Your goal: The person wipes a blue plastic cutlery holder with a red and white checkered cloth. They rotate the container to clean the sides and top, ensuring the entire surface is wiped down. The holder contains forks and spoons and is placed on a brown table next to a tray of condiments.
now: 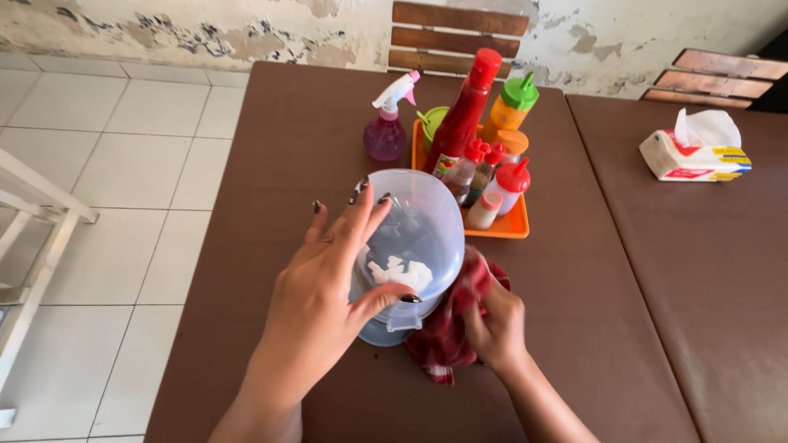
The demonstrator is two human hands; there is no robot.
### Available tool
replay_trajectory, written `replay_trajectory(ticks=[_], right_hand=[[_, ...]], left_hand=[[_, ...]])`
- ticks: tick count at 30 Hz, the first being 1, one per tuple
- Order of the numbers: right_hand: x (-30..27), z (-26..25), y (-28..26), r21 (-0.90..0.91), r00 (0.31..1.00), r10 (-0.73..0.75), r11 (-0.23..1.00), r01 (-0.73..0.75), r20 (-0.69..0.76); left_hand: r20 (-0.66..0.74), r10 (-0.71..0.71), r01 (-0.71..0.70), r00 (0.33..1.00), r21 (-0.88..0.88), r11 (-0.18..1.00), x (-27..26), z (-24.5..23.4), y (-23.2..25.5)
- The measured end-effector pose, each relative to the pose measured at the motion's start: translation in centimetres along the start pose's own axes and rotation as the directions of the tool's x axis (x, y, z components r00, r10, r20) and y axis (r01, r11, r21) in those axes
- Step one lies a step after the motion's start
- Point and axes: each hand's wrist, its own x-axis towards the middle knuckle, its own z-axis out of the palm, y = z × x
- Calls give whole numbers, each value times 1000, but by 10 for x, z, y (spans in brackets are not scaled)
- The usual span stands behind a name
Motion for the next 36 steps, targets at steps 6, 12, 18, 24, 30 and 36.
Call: replay_trajectory(ticks=[6,12,18,24,30,36], right_hand=[[-2,-6,7,74,988,-151,986,152,-13],[62,47,71,445,997,-70,893,72,-19],[54,49,60,412,987,-113,899,152,-118],[0,26,2,68,895,-400,905,419,-198],[-34,49,-47,-186,817,-577,805,563,-26],[-41,51,-52,-266,842,-536,804,532,62]], left_hand=[[5,17,-17,1000,47,999,1,0,0],[-32,31,-29,999,78,997,-1,2,-1],[-34,36,-33,999,78,996,1,1,-1],[-14,21,-20,1000,83,996,-3,3,1],[-11,32,-31,999,112,993,-3,2,3],[20,-22,19,1000,108,994,-4,3,5]])
